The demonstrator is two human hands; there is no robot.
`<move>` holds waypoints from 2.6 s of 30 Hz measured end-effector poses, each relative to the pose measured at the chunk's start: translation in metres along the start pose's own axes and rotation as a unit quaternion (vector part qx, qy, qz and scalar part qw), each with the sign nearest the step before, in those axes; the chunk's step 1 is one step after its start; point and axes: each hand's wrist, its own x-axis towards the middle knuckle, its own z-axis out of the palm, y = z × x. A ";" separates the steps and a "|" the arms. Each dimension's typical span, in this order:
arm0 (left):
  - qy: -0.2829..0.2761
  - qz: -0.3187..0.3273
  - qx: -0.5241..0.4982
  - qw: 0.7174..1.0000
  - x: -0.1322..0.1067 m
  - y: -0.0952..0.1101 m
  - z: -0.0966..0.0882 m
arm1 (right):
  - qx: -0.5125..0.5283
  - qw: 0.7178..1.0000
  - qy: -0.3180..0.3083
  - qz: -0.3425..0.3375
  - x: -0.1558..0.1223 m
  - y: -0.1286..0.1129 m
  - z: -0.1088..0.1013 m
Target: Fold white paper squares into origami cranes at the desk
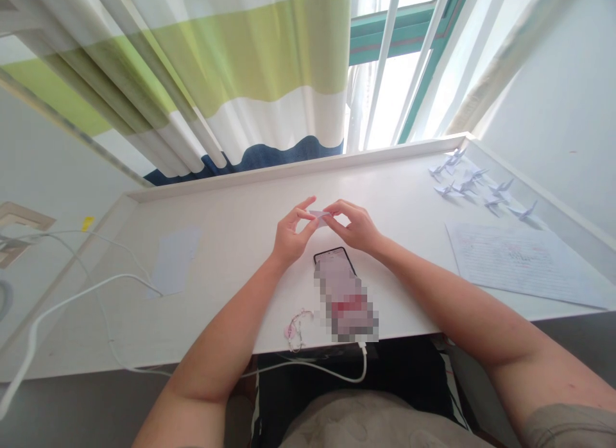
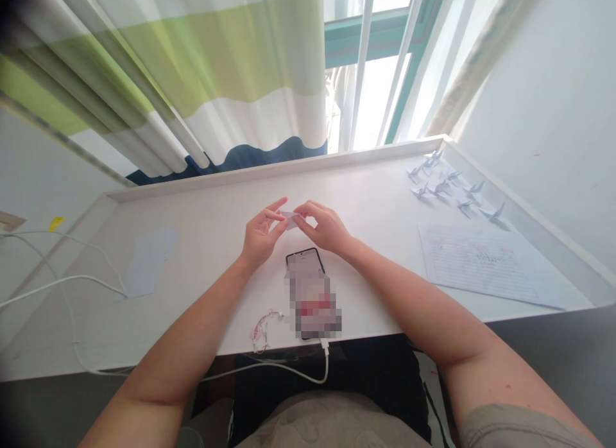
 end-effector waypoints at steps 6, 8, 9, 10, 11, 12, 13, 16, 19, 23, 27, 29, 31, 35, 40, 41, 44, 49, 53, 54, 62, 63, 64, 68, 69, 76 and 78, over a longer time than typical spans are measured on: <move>-0.022 0.018 0.059 0.998 -0.002 0.006 0.001 | -0.020 0.999 0.001 -0.041 0.000 0.000 -0.002; -0.019 0.048 0.097 0.994 0.000 0.007 0.000 | -0.035 0.998 -0.010 -0.046 0.000 0.001 -0.002; -0.022 0.061 0.111 0.992 0.000 0.008 -0.001 | -0.043 0.998 -0.014 -0.048 0.000 0.002 -0.003; -0.027 0.068 0.116 0.991 0.000 0.008 -0.001 | -0.050 0.997 -0.017 -0.052 0.000 0.002 -0.003; -0.035 0.069 0.112 0.991 0.001 0.008 -0.001 | -0.056 0.997 -0.020 -0.058 0.000 0.003 -0.003; -0.042 0.064 0.103 0.992 0.001 0.007 -0.001 | -0.061 0.996 -0.022 -0.064 0.001 0.003 -0.004; -0.048 0.055 0.092 0.993 0.001 0.007 -0.001 | -0.065 0.995 -0.024 -0.070 0.001 0.004 -0.004; -0.048 0.023 0.079 0.995 0.000 0.005 -0.001 | -0.070 0.994 -0.020 -0.077 0.001 0.004 -0.004; -0.043 0.015 0.089 0.995 0.001 0.004 -0.003 | -0.054 0.996 -0.018 -0.064 0.001 0.003 -0.003; -0.031 0.007 0.082 0.996 0.002 0.002 -0.005 | 0.005 0.999 -0.027 -0.033 0.000 -0.001 -0.005; 0.018 -0.034 0.036 0.999 0.004 -0.003 -0.005 | 0.058 0.998 -0.027 -0.019 0.000 -0.004 -0.006; 0.021 -0.042 0.009 0.999 0.005 -0.004 -0.005 | 0.070 0.997 -0.021 -0.012 0.001 -0.004 -0.006; 0.016 -0.039 0.002 0.999 0.005 -0.003 -0.004 | 0.078 0.997 -0.017 -0.011 0.002 -0.005 -0.005; 0.005 -0.033 0.029 0.999 0.002 0.002 -0.001 | 0.071 0.997 -0.021 -0.009 0.002 -0.005 -0.005; 0.009 -0.045 0.023 0.999 0.001 0.006 -0.001 | 0.059 0.998 -0.017 -0.023 0.002 -0.005 -0.004; 0.008 -0.053 0.015 0.998 0.002 0.005 -0.001 | 0.057 0.998 -0.017 -0.026 0.002 -0.004 -0.003; -0.006 -0.081 -0.030 0.996 0.003 0.005 -0.001 | 0.056 0.998 -0.015 -0.036 0.002 -0.004 -0.003; -0.003 -0.115 -0.075 0.991 0.004 0.007 0.001 | 0.076 0.996 -0.019 -0.035 0.001 -0.009 -0.005; -0.004 -0.135 -0.082 0.987 0.004 0.008 0.001 | 0.099 0.994 -0.045 -0.006 0.001 -0.011 -0.004; -0.011 -0.137 -0.082 0.987 0.004 0.008 0.001 | 0.106 0.993 -0.046 0.002 0.000 -0.011 -0.003; -0.045 -0.135 -0.081 0.986 0.003 0.014 0.003 | 0.092 0.994 -0.043 0.051 0.001 -0.012 -0.001; -0.038 -0.138 -0.081 0.986 0.003 0.015 0.003 | 0.092 0.993 -0.043 0.059 0.002 -0.012 -0.001; -0.032 -0.142 -0.080 0.986 0.003 0.015 0.003 | 0.094 0.992 -0.042 0.069 0.002 -0.013 -0.002; -0.032 -0.160 -0.069 0.984 0.002 0.014 0.001 | 0.113 0.986 -0.034 0.117 0.003 -0.013 -0.003; -0.035 -0.160 -0.060 0.985 0.002 0.013 0.000 | 0.119 0.984 -0.032 0.127 0.003 -0.012 -0.003; -0.036 -0.095 0.085 0.991 0.001 0.007 -0.001 | 0.165 0.971 -0.044 0.165 0.002 -0.006 0.000; -0.036 -0.081 0.121 0.989 0.001 0.009 -0.001 | 0.165 0.972 -0.046 0.162 0.002 -0.007 0.000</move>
